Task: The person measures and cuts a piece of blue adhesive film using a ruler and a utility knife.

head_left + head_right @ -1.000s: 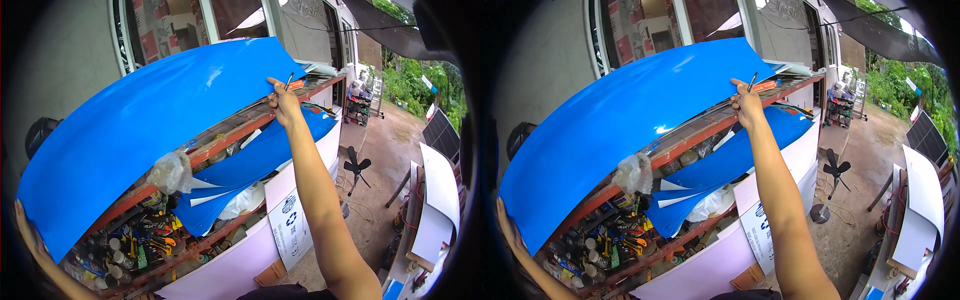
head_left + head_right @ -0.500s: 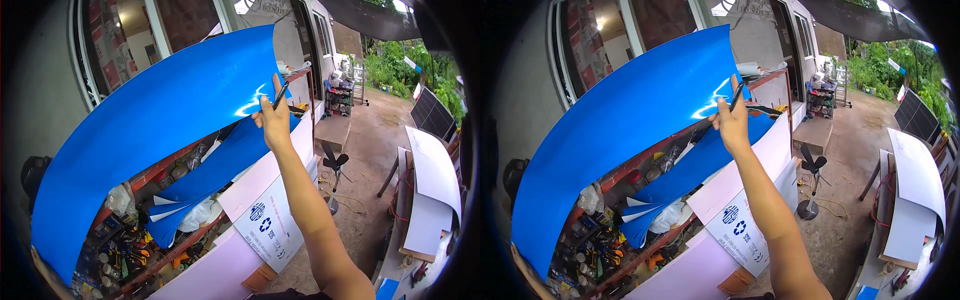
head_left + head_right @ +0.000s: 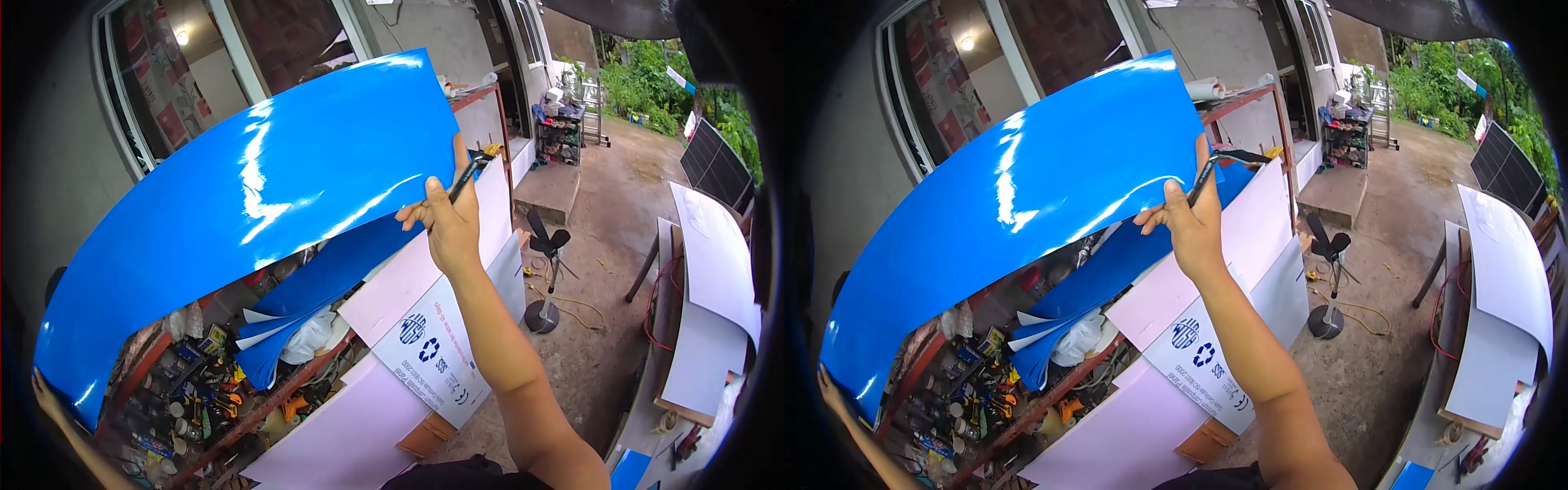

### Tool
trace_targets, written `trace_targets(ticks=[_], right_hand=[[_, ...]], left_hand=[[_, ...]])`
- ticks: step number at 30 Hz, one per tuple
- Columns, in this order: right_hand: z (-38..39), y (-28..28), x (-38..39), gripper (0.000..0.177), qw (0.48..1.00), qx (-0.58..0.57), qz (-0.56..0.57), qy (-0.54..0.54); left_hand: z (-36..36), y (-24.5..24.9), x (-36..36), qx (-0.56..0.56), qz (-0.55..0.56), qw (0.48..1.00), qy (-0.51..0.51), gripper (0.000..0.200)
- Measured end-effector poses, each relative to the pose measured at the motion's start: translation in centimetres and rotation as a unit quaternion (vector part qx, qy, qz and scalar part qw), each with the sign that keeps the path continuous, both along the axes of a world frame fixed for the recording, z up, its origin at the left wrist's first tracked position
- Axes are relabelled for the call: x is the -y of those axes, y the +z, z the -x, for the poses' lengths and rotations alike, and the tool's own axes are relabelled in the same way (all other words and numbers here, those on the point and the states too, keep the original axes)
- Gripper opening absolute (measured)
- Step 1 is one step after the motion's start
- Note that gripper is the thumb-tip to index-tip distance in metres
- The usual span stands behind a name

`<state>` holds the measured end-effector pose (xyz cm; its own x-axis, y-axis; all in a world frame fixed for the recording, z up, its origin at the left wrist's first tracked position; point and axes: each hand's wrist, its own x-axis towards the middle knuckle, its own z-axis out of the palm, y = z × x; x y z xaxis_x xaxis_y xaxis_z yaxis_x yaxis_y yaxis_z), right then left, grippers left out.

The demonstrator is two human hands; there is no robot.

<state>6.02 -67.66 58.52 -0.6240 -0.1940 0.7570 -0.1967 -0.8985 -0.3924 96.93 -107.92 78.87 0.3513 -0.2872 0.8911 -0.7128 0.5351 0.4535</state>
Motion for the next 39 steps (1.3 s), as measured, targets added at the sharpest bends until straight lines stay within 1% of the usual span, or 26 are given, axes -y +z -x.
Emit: trace_targets(ticks=[1,2,8,10,12,13,14,16,17,18,19,20,22,24,25,26,28,29,33,37,39], right_hand=[[0.1,-0.5,-0.5,0.083,1.000,-0.005,0.014,0.010],[0.2,-1.0,-0.9,0.084,0.999,-0.009,0.030,0.019],[-0.2,-3.6,-2.8,0.094,0.998,0.019,0.067,0.005],[-0.3,-4.7,-3.9,0.096,0.997,0.023,0.071,-0.005],[-0.6,-5.6,-5.2,0.094,0.993,0.077,0.030,-0.089],[-1.0,-5.7,-5.6,0.094,0.986,0.111,0.046,-0.115],[-1.1,-5.9,-6.1,0.094,0.984,0.115,0.049,-0.125],[-1.0,-6.4,-7.2,0.097,0.971,0.130,0.089,-0.181],[-1.5,-6.1,-8.2,0.100,0.968,0.150,0.079,-0.186],[-1.7,-6.2,-8.9,0.100,0.965,0.153,0.084,-0.194],[-1.9,-6.2,-9.5,0.099,0.965,0.161,0.072,-0.194],[-2.0,-6.4,-10.0,0.098,0.965,0.168,0.060,-0.193],[-2.1,-6.8,-11.1,0.098,0.965,0.165,0.053,-0.195],[-2.1,-7.2,-12.1,0.098,0.967,0.161,0.045,-0.194],[-2.2,-7.5,-12.6,0.098,0.966,0.160,0.026,-0.201],[-2.3,-7.7,-13.0,0.098,0.965,0.161,0.006,-0.208],[-2.7,-8.0,-13.8,0.098,0.963,0.161,-0.013,-0.215],[-2.8,-8.2,-14.1,0.097,0.962,0.158,-0.033,-0.219],[-3.6,-8.8,-14.9,0.095,0.960,0.166,-0.058,-0.219],[-4.3,-9.4,-15.0,0.096,0.963,0.172,-0.046,-0.201],[-4.5,-9.8,-14.7,0.097,0.959,0.174,-0.039,-0.221]], left_hand=[[1.4,0.8,-0.6,-0.031,-0.003,0.999,-0.021,0.069],[1.9,1.2,-0.5,-0.026,-0.004,0.999,-0.024,0.069],[4.4,2.9,0.2,0.040,0.003,0.998,-0.050,0.068],[7.1,2.1,-0.3,0.049,-0.009,0.997,-0.058,0.068],[8.3,1.1,0.4,0.080,-0.057,0.992,-0.074,0.068],[9.3,0.1,1.0,0.058,-0.043,0.993,-0.091,0.067],[10.2,-0.6,0.9,0.063,-0.040,0.992,-0.101,0.067],[11.8,-2.4,0.7,0.091,-0.050,0.991,-0.084,0.063],[12.9,-3.4,0.4,0.095,-0.045,0.990,-0.094,0.063],[13.9,-4.4,0.3,0.096,-0.064,0.988,-0.107,0.065],[14.8,-5.5,0.0,0.098,-0.083,0.985,-0.118,0.067],[15.7,-6.4,-0.5,0.126,-0.087,0.985,-0.083,0.069],[14.7,-8.6,2.3,0.147,-0.090,0.982,-0.083,0.070],[15.5,-11.1,3.6,0.094,-0.095,0.988,-0.083,0.067],[15.9,-12.5,3.8,0.076,-0.087,0.992,-0.058,0.072],[17.2,-13.2,2.3,0.085,-0.114,0.988,-0.053,0.074],[15.9,-14.3,6.1,0.119,-0.077,0.990,-0.029,0.066],[16.9,-14.9,6.2,0.122,-0.076,0.989,-0.032,0.066],[20.3,-17.6,5.8,0.111,-0.095,0.985,-0.088,0.062],[22.0,-21.0,4.1,0.099,-0.115,0.979,-0.137,0.059],[23.0,-22.4,3.5,0.091,-0.123,0.975,-0.159,0.057]])
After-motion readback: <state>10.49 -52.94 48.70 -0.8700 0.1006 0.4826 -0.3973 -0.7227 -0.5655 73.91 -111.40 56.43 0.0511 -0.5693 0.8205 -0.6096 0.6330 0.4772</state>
